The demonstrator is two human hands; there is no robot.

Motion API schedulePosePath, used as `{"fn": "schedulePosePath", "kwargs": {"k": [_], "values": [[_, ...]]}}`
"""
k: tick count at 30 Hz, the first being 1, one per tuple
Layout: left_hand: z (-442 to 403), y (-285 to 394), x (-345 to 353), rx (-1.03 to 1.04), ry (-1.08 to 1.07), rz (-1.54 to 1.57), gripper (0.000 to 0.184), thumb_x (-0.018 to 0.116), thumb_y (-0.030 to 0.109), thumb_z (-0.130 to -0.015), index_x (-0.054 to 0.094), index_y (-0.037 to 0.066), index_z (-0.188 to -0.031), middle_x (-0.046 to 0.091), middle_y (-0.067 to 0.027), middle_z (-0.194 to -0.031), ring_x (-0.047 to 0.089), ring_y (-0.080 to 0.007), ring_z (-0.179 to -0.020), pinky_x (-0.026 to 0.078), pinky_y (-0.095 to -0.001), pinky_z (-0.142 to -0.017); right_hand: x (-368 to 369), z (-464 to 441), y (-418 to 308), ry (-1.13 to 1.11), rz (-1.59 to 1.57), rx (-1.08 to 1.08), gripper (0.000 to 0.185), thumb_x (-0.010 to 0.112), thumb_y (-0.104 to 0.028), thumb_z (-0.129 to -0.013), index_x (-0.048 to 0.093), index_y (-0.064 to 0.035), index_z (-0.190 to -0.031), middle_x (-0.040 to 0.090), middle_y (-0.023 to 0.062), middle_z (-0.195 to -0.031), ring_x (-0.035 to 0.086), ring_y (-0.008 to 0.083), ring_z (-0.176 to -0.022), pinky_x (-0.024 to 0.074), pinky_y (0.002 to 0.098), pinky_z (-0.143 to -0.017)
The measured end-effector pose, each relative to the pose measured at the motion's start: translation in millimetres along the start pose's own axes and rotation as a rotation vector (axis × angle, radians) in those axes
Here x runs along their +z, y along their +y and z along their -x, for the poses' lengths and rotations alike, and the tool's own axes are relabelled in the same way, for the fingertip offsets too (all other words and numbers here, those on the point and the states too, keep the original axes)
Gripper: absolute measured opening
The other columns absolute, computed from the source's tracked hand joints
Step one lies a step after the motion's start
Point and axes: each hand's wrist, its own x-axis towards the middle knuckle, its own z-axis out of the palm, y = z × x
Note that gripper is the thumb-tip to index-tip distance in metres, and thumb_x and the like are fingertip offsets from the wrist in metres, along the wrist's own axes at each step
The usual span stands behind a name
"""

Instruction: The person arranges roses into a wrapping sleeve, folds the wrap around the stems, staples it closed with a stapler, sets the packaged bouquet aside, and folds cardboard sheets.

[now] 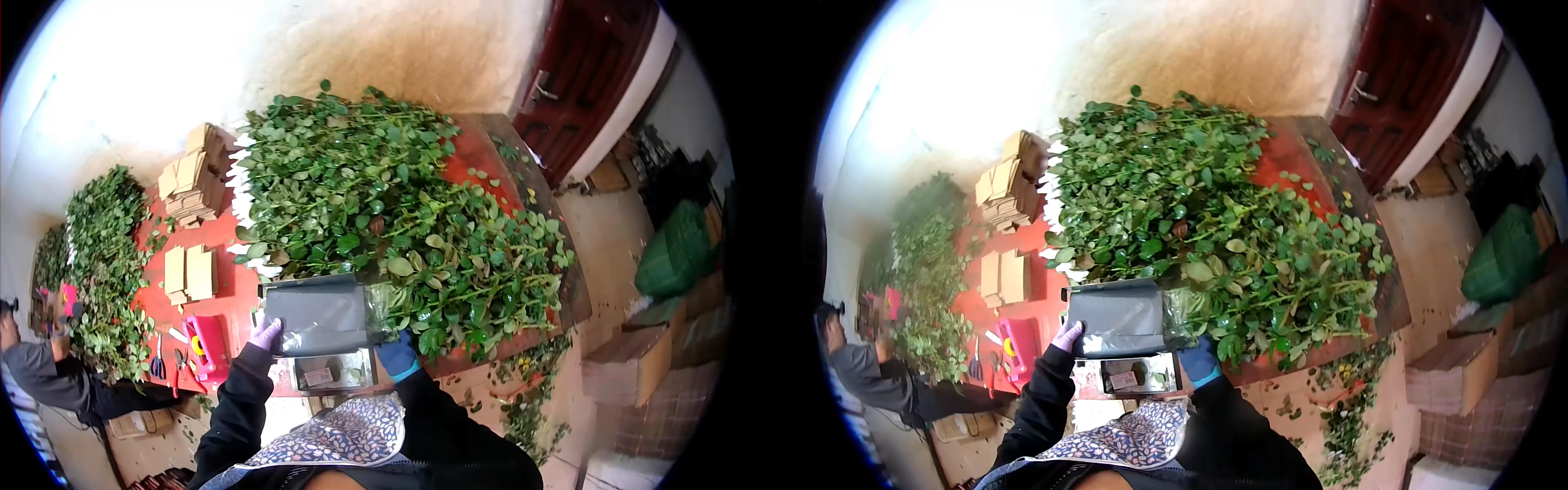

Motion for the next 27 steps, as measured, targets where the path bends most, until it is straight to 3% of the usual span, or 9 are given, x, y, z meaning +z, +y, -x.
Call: {"fn": "schedulePosePath", "kwargs": {"k": [1,2,4,7,10,11,15,24,27], "values": [[2.1,6.2,0.3,-0.004,-0.035,-0.044,0.057,0.064,0.033,-0.095,0.043,0.006,-0.141,0.058,0.0013,-0.106,0.054,-0.0075,-0.087,0.046,-0.0217,-0.074,0.8,-1.1,24.0,0.092,-0.592,0.082,0.048,0.038,-0.034,-0.101,0.046,-0.0116,-0.143,0.045,0.0066,-0.15,0.04,0.0244,-0.138,0.0291,0.0439,-0.114],[4.0,8.8,-0.4,-0.015,-0.071,-0.087,0.06,0.064,0.033,-0.095,0.041,0.005,-0.143,0.058,0.0003,-0.108,0.054,-0.0078,-0.087,0.046,-0.0222,-0.075,-4.4,-1.2,35.6,0.105,-0.487,0.062,0.049,0.04,-0.038,-0.1,0.047,-0.0127,-0.142,0.047,0.0069,-0.148,0.043,0.0256,-0.135,0.0304,0.0451,-0.114],[8.7,17.4,7.1,0.201,-0.167,-0.111,0.065,0.063,0.026,-0.096,0.033,0.001,-0.148,0.052,-0.0066,-0.135,0.051,-0.0161,-0.121,0.039,-0.0311,-0.104,-17.7,3.5,28.3,0.133,-0.262,0.049,0.051,0.044,-0.044,-0.099,0.049,-0.0136,-0.14,0.05,0.0074,-0.145,0.046,0.0276,-0.131,0.0318,0.0472,-0.114],[35.4,48.1,30.1,0.259,-0.166,-0.082,0.069,0.063,0.025,-0.095,0.03,0.0,-0.15,0.049,-0.009,-0.14,0.045,-0.019,-0.13,0.033,-0.0335,-0.11,-31.0,-0.4,-69.1,0.168,-0.078,0.024,0.054,0.046,-0.045,-0.099,0.048,-0.0111,-0.141,0.05,0.008,-0.144,0.047,0.0293,-0.129,0.0314,0.0477,-0.114],[84.5,80.7,59.1,0.462,-0.078,-0.158,0.077,0.07,0.035,-0.091,0.035,-0.005,-0.146,0.054,-0.0116,-0.131,0.051,-0.0194,-0.119,0.039,-0.0331,-0.104,-49.5,18.3,-149.5,0.384,-1.369,0.292,0.049,0.046,-0.034,-0.098,0.049,-0.0087,-0.14,0.055,0.0117,-0.138,0.052,0.0302,-0.126,0.0393,0.0443,-0.109],[97.9,68.6,52.8,0.532,-0.043,-0.289,0.079,0.069,0.033,-0.092,0.03,-0.005,-0.148,0.05,-0.013,-0.135,0.048,-0.0211,-0.123,0.036,-0.0342,-0.106,-52.6,20.5,-172.5,0.396,-1.343,0.273,0.049,0.046,-0.033,-0.098,0.049,-0.0085,-0.14,0.055,0.0116,-0.137,0.052,0.03,-0.125,0.0395,0.0441,-0.108],[152.0,71.3,54.8,0.542,-0.156,0.176,0.092,0.073,0.031,-0.087,0.02,-0.006,-0.151,0.033,-0.0195,-0.151,0.033,-0.0276,-0.14,0.026,-0.0389,-0.115,-32.7,13.4,-221.5,0.28,-0.822,0.167,0.048,0.046,-0.031,-0.098,0.049,-0.0078,-0.14,0.056,0.0111,-0.135,0.053,0.0293,-0.122,0.0405,0.0434,-0.106],[212.1,52.1,-53.3,1.136,0.308,-0.526,0.142,0.08,0.075,-0.051,0.017,-0.001,-0.153,0.017,-0.0226,-0.16,0.013,-0.0413,-0.149,0.015,-0.0535,-0.117,170.7,2.6,-188.8,-0.501,-0.157,0.384,0.046,0.046,-0.024,-0.097,0.049,-0.0062,-0.14,0.057,0.0101,-0.129,0.054,0.0276,-0.115,0.0426,0.0418,-0.1],[255.3,29.4,-68.6,0.928,0.381,-0.728,0.156,0.081,0.076,-0.034,0.013,0.005,-0.156,0.01,-0.0203,-0.162,0.007,-0.0453,-0.149,0.013,-0.0608,-0.115,227.4,26.0,-176.9,-0.798,-0.073,0.434,0.046,0.046,-0.022,-0.097,0.049,-0.0057,-0.14,0.057,0.0097,-0.128,0.055,0.027,-0.112,0.0434,0.0413,-0.098]]}}
